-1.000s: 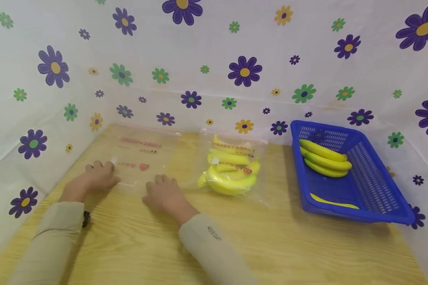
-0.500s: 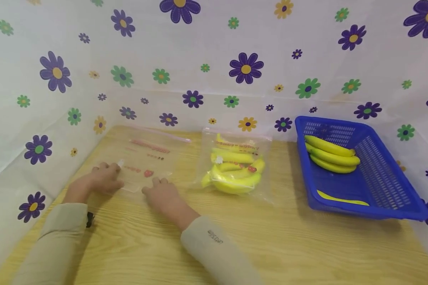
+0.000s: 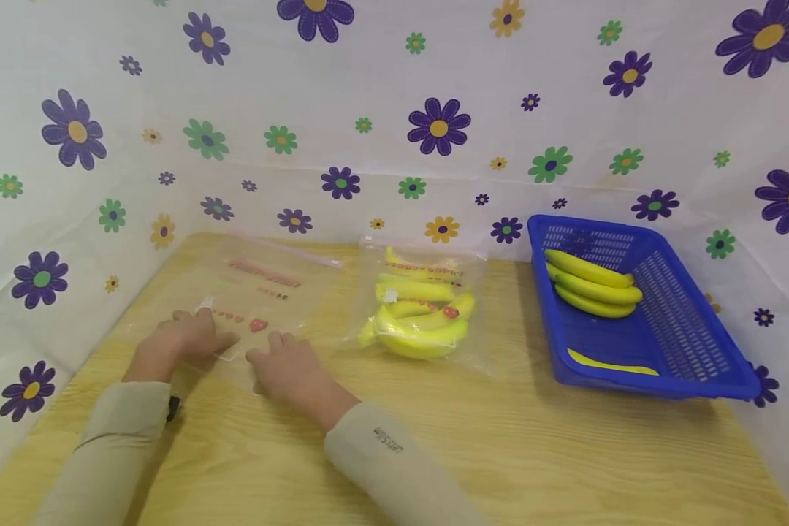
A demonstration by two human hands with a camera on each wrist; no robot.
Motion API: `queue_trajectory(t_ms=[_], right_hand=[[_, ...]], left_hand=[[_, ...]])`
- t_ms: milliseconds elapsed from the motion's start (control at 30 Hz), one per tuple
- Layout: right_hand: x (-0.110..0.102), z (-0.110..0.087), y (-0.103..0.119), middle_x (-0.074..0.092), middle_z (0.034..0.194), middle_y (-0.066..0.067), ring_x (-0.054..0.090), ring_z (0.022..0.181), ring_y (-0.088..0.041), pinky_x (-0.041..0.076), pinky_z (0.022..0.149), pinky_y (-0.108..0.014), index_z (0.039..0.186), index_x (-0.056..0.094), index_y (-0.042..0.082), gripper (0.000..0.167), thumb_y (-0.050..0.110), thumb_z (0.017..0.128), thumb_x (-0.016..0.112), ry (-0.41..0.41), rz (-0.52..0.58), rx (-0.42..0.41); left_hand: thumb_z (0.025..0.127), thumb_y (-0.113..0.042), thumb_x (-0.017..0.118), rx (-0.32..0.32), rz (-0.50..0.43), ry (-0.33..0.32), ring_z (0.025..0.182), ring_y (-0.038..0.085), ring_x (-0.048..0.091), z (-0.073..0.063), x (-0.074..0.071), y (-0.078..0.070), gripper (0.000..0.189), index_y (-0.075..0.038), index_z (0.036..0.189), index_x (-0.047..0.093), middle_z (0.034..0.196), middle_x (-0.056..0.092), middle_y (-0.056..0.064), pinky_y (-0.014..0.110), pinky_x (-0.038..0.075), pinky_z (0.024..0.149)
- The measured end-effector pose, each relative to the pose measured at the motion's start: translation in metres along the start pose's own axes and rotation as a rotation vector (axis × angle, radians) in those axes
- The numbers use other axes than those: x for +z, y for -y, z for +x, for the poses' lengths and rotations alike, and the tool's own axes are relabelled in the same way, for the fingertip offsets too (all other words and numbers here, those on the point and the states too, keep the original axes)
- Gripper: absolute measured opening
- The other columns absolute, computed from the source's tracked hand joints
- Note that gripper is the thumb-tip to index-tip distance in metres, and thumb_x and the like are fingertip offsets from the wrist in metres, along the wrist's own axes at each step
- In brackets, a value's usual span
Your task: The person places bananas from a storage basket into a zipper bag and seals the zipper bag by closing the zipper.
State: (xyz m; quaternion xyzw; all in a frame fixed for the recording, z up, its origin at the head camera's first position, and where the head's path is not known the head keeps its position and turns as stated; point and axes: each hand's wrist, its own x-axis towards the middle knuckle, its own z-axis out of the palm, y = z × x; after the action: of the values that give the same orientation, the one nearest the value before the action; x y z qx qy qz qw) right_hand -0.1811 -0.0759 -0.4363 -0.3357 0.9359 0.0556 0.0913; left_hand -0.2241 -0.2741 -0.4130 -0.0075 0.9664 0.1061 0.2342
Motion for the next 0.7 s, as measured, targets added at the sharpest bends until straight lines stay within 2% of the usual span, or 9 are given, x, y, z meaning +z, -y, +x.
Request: queue_trajectory(t_ms=[100, 200, 300, 433, 533, 600, 700], right_hand=[[-0.001, 0.0, -0.002, 0.046, 0.128, -0.001, 0.046, 0.118, -0.018, 0.048, 0.094, -0.032, 0.137, 0.047, 0.029, 0.055, 0.06, 0.093, 0.056, 0.009, 0.037, 0.038], [-0.002, -0.001, -0.009, 0.04, 0.145, -0.005, 0.037, 0.137, -0.023, 0.039, 0.111, -0.036, 0.152, 0.034, 0.025, 0.081, 0.068, 0.087, 0.057, 0.028, 0.073, 0.078], [-0.003, -0.001, -0.018, 0.032, 0.155, -0.01, 0.026, 0.147, -0.028, 0.03, 0.119, -0.039, 0.155, 0.029, 0.022, 0.09, 0.072, 0.086, 0.055, 0.053, 0.088, 0.074], [-0.005, -0.001, -0.026, 0.031, 0.156, -0.01, 0.024, 0.148, -0.029, 0.027, 0.12, -0.04, 0.151, 0.036, 0.021, 0.078, 0.07, 0.092, 0.047, 0.058, 0.139, 0.049], [-0.004, 0.002, -0.028, 0.031, 0.157, -0.01, 0.023, 0.149, -0.029, 0.025, 0.121, -0.04, 0.152, 0.036, 0.022, 0.068, 0.065, 0.098, 0.037, 0.044, 0.147, 0.066], [-0.002, 0.003, -0.027, 0.032, 0.156, -0.011, 0.024, 0.149, -0.028, 0.025, 0.121, -0.039, 0.151, 0.036, 0.024, 0.059, 0.058, 0.103, 0.033, 0.037, 0.123, 0.08], [0.002, 0.006, -0.025, 0.038, 0.15, -0.012, 0.028, 0.146, -0.029, 0.029, 0.119, -0.039, 0.145, 0.042, 0.024, 0.046, 0.047, 0.106, 0.033, 0.013, 0.06, 0.082]], left_hand=[[0.098, -0.044, 0.054, -0.008, 0.005, 0.0, 0.119, 0.077, 0.026, -0.001, -0.002, -0.002, 0.088, 0.027, 0.137, 0.019, 0.129, 0.02, 0.062, 0.079, 0.029, 0.099], [0.097, -0.043, 0.058, 0.006, 0.013, 0.003, 0.121, 0.074, 0.029, 0.0, -0.003, -0.001, 0.089, 0.027, 0.137, 0.018, 0.128, 0.023, 0.06, 0.077, 0.031, 0.099], [0.096, -0.042, 0.06, 0.028, 0.013, -0.001, 0.12, 0.071, 0.033, 0.003, -0.002, 0.002, 0.089, 0.026, 0.137, 0.019, 0.128, 0.028, 0.057, 0.076, 0.032, 0.099], [0.093, -0.039, 0.065, 0.055, -0.003, -0.014, 0.113, 0.068, 0.039, 0.004, -0.003, 0.008, 0.087, 0.024, 0.135, 0.022, 0.125, 0.031, 0.052, 0.074, 0.036, 0.096], [0.091, -0.036, 0.07, 0.077, -0.014, -0.026, 0.11, 0.066, 0.042, 0.003, -0.004, 0.014, 0.086, 0.024, 0.132, 0.025, 0.122, 0.033, 0.05, 0.073, 0.037, 0.095], [0.09, -0.035, 0.071, 0.098, -0.014, -0.042, 0.109, 0.065, 0.043, 0.002, -0.004, 0.018, 0.084, 0.024, 0.131, 0.027, 0.12, 0.035, 0.049, 0.071, 0.038, 0.095], [0.09, -0.032, 0.073, 0.117, -0.028, -0.075, 0.108, 0.066, 0.043, -0.002, -0.002, 0.017, 0.081, 0.023, 0.13, 0.029, 0.119, 0.036, 0.048, 0.071, 0.04, 0.093]])
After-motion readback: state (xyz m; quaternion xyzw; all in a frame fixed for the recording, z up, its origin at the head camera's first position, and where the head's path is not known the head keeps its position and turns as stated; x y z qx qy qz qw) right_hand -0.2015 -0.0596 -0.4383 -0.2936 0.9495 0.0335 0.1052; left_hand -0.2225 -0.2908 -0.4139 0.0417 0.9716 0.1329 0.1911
